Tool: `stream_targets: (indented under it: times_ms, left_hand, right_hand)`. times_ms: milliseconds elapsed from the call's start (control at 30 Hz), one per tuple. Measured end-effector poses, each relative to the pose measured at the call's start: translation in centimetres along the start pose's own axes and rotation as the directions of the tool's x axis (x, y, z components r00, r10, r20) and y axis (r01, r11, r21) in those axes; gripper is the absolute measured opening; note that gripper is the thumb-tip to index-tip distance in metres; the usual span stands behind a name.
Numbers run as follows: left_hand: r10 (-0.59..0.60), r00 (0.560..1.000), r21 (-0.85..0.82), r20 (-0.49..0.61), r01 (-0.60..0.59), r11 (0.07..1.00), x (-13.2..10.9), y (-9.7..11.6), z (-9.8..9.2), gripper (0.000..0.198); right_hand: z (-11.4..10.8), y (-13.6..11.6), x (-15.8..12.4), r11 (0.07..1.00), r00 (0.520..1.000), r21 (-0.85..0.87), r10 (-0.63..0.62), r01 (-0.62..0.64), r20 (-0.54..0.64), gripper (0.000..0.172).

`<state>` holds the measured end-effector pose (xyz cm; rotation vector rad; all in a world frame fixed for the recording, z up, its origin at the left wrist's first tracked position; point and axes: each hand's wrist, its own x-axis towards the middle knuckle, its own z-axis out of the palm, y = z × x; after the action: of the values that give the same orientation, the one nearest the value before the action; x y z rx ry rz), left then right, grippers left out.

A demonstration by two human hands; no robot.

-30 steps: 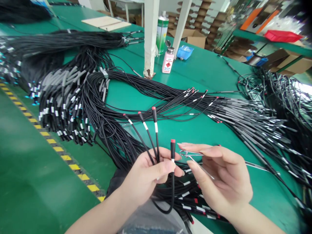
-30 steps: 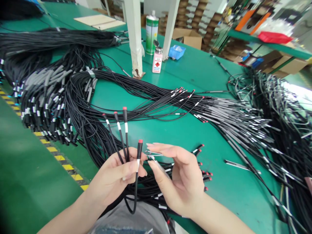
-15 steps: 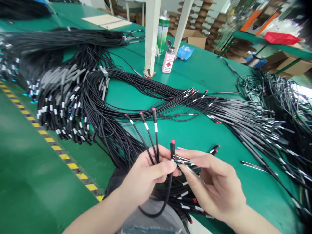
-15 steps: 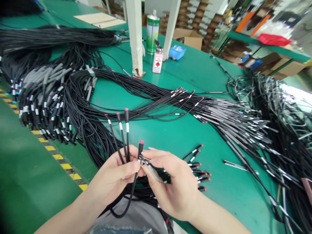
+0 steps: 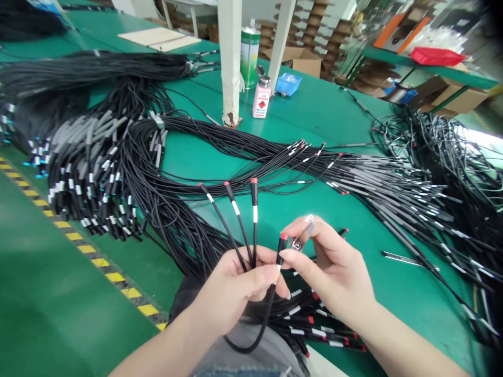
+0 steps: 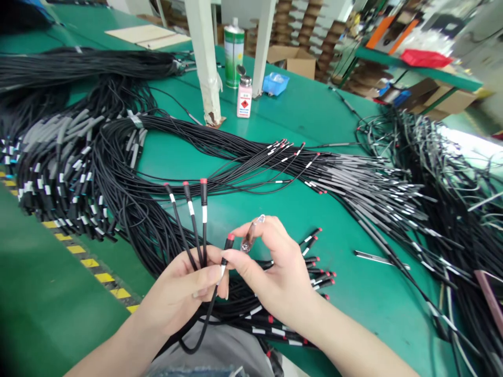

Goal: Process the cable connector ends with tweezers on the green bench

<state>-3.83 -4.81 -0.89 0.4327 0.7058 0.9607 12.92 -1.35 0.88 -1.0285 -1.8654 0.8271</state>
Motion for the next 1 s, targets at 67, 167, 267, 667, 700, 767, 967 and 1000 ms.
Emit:
stream_targets:
  times_ms: [67, 167, 267, 667, 700, 767, 967, 1000]
  left_hand:
    - [0.001, 1.0, 0.023, -0.001, -0.001, 1.0, 0.0, -0.2, -0.1, 0.019]
    - [-0.004, 1.0, 0.047, 0.009, 0.003, 0.999, 0.0, -0.1, 0.0, 0.017]
    - [-0.001, 1.0, 0.035, 0.004, 0.001, 0.999, 0.0, 0.0, 0.2, 0.014]
    - [-0.006, 1.0, 0.049, 0.0, 0.006, 0.999, -0.2, -0.2, -0.1, 0.014]
    - [-0.012, 1.0, 0.053, -0.005, 0.012, 0.999, -0.2, -0.2, -0.1, 0.014]
    - [-0.019, 1.0, 0.053, -0.012, 0.019, 0.998, -0.3, -0.3, -0.2, 0.015]
    - [-0.03, 0.999, 0.067, -0.02, 0.031, 0.997, -0.5, -0.4, -0.2, 0.018]
    - [-0.031, 0.999, 0.074, -0.029, 0.033, 0.997, -0.5, -0.4, -0.2, 0.018]
  right_hand:
    - [0.0, 0.1, 0.1, 1.0, 1.0, -0.011, 0.011, -0.012, -0.019, 0.006]
    - [-0.2, 0.1, 0.1, 0.998, 0.996, -0.05, 0.019, -0.024, -0.089, 0.006]
    - [-0.5, 0.1, 0.0, 0.999, 0.999, -0.049, -0.022, 0.021, -0.035, 0.009]
    - [-1.0, -0.3, 0.4, 0.965, 0.976, -0.152, -0.207, 0.214, 0.064, 0.016]
    - [-1.0, -0.3, 0.4, 0.963, 0.976, -0.159, -0.209, 0.215, 0.057, 0.016]
    - [-1.1, -0.3, 0.5, 0.964, 0.975, -0.149, -0.212, 0.219, 0.064, 0.015]
    - [-1.5, -0.2, 0.5, 0.972, 0.974, -0.114, -0.189, 0.204, 0.128, 0.012]
    - [-1.6, -0.2, 0.5, 0.973, 0.974, -0.114, -0.187, 0.201, 0.127, 0.01]
